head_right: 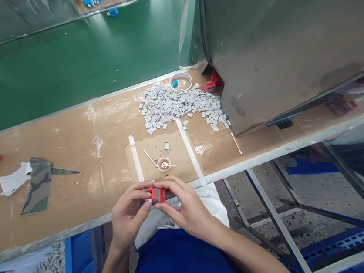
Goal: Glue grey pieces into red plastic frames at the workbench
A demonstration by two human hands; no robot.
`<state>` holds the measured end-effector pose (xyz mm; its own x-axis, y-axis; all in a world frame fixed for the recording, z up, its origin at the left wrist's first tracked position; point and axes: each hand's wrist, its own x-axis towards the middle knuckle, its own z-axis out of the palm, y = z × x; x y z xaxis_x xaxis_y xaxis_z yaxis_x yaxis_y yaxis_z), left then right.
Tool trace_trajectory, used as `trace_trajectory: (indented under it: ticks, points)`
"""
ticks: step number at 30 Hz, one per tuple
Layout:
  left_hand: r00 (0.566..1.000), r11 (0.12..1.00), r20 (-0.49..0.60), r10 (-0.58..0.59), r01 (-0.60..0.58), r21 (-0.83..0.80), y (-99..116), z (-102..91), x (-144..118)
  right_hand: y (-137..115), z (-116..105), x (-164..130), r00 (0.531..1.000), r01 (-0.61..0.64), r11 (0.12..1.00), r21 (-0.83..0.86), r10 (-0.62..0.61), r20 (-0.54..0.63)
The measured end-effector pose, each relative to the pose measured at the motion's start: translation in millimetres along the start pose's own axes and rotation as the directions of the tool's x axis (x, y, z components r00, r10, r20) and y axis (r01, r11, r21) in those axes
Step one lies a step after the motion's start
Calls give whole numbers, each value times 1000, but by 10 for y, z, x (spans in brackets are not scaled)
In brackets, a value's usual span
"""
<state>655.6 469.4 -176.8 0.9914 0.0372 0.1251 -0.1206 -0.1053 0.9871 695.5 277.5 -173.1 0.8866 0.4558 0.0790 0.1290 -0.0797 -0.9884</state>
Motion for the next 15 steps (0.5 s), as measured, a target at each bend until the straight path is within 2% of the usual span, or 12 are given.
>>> trace_trajectory:
  ticks: [6,15]
  points:
    - [999,998,41,-31,29,50,89,-31,77,-81,-112,86,995,25,996,-81,-16,102]
    - [996,995,10,-92,91,31,134,-50,94,-119,-141,145,989,62,993,-98,-48,142]
